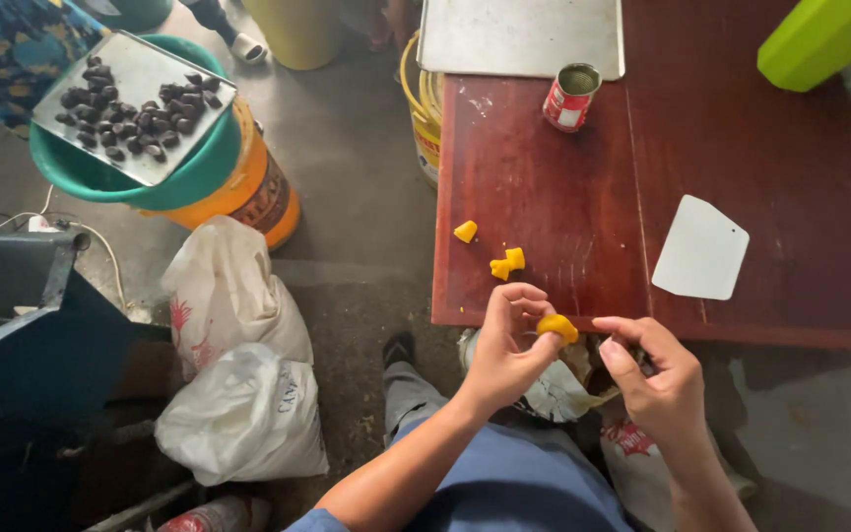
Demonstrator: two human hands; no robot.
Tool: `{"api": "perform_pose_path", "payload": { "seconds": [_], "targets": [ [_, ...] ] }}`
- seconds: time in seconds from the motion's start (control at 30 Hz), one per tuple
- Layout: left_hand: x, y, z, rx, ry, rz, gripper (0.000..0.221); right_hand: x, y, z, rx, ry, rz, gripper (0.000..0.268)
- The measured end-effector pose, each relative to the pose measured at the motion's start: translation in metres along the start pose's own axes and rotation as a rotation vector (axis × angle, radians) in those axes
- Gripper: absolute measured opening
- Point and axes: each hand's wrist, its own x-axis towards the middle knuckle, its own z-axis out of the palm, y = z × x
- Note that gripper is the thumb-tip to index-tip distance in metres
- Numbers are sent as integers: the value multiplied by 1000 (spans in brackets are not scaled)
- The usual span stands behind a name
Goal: Shaping pieces of yellow dough, filling them with a dark paste, and arranging them on a tray for baking.
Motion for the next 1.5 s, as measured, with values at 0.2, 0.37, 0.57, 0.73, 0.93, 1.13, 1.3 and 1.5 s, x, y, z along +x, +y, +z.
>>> {"api": "perform_pose_path", "payload": {
  "seconds": [0.2, 0.37, 0.57, 0.73, 0.93, 1.13, 1.3, 1.5],
  "targets": [
    [-1, 1, -1, -2, 103, 77, 53, -1, 9, 13, -103, 134, -172, 17],
    [-2, 3, -7, -53, 103, 69, 66, 7, -5, 17, -7, 86, -237, 16],
    [-3, 1, -8, 17, 48, 80, 66, 11, -8, 14, -26, 31, -290, 13],
    [-5, 4, -5, 83, 14, 67, 61, 13, -2, 12, -50, 2, -307, 9],
    [-4, 3, -3, 129, -19, 62, 55, 9, 10, 21, -185, 83, -387, 9],
    [1, 15, -6, 166, -84, 48, 47, 6, 3, 11, 38, -26, -245, 9],
    [5, 35, -4, 272, -154, 46, 45, 7, 4, 15, 50, -4, -245, 9],
    [3, 26, -5, 290, -141, 33, 44, 3, 16, 21, -5, 71, -266, 7]
  ]
}}
